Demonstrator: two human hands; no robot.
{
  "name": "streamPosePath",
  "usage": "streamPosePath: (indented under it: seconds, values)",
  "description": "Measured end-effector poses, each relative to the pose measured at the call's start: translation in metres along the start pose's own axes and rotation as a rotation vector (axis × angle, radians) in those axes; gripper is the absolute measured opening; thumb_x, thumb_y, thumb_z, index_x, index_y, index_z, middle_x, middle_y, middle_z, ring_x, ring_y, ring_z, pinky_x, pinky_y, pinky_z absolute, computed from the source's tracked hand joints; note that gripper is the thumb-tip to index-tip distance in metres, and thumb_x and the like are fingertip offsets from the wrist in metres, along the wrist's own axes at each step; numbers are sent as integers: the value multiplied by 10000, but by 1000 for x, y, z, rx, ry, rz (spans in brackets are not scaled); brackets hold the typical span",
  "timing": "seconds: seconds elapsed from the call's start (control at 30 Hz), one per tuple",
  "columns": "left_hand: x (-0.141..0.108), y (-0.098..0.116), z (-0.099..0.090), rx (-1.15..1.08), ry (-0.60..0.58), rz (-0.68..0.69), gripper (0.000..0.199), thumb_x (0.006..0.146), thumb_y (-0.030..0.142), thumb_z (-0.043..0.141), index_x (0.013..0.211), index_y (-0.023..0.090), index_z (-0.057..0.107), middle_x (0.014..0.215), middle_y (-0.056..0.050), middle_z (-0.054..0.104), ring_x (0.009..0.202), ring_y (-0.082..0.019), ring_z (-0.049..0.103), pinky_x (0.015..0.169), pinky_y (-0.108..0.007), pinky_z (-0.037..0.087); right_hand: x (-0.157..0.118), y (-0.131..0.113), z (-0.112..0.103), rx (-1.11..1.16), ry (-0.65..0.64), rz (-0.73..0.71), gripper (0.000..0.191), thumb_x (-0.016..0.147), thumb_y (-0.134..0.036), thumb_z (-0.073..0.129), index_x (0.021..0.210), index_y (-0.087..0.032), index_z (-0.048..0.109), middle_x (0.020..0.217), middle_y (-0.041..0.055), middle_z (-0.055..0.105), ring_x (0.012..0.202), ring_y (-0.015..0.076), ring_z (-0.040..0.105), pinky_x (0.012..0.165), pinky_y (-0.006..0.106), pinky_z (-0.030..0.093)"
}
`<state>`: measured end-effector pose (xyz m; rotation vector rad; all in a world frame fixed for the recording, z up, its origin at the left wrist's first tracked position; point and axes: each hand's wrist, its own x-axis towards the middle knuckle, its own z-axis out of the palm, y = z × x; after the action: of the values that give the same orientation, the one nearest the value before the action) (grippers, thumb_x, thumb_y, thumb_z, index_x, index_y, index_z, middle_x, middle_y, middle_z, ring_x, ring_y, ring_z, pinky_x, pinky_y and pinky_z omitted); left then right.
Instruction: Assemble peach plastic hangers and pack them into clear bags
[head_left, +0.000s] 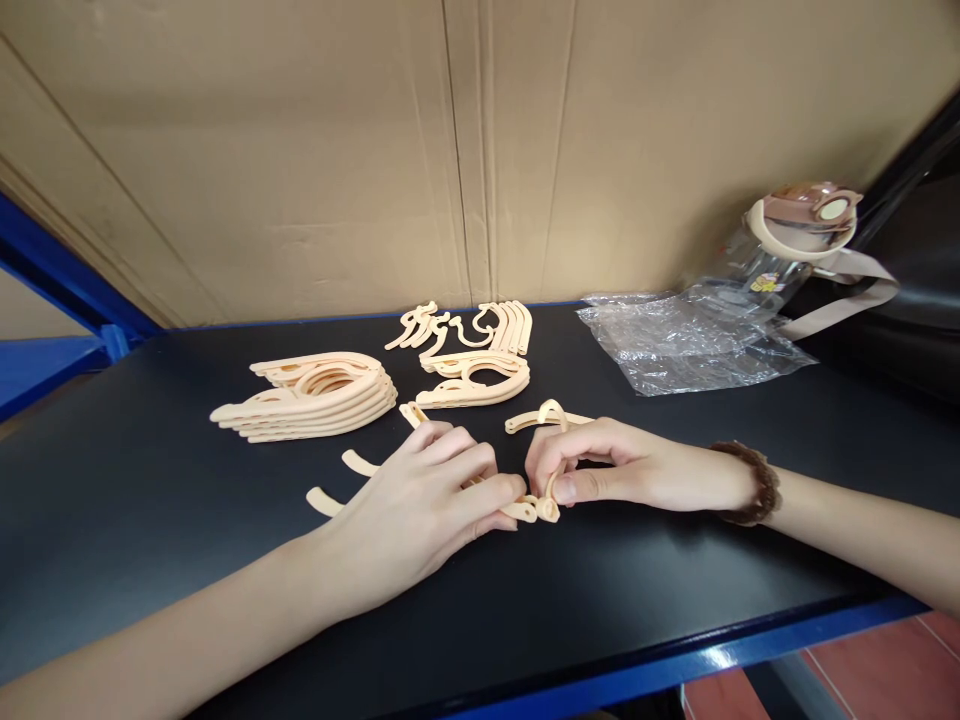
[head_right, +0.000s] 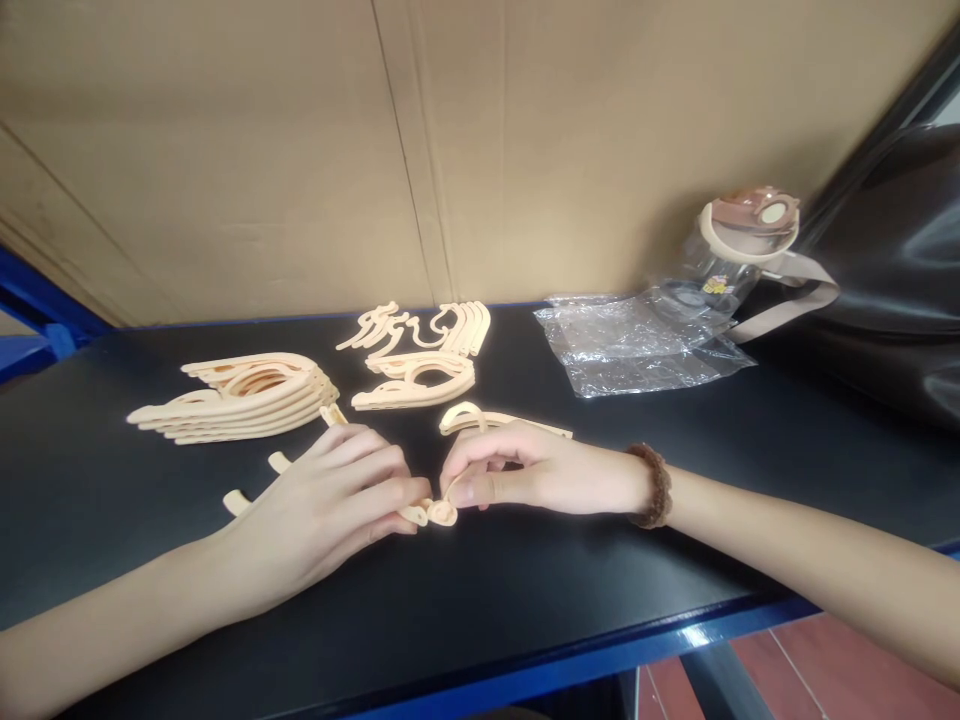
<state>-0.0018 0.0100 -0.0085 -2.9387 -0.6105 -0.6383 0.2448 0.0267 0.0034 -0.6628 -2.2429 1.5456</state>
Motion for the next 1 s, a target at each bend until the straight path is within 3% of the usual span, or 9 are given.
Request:
streamPosePath:
  seconds: [0.33,1.0]
  values:
    - [2,5,-3,50,-25,56,187,1016,249,428,976,206,605,756,10,543,720,-168,440,742,-298,305,-2,-4,5,-144,55,-6,192,928,-316,588,867,-159,681,830,4,634,792,125,533,767,276,406]
    - [1,2,3,141,-9,32,304,1045,270,333,945,192,610,731,9,556,696,-169,448,683,-316,305,-3,5,10,-176,182,11,213,915,-362,599,857,-169,670,787,-10,590,711,112,503,655,238,383]
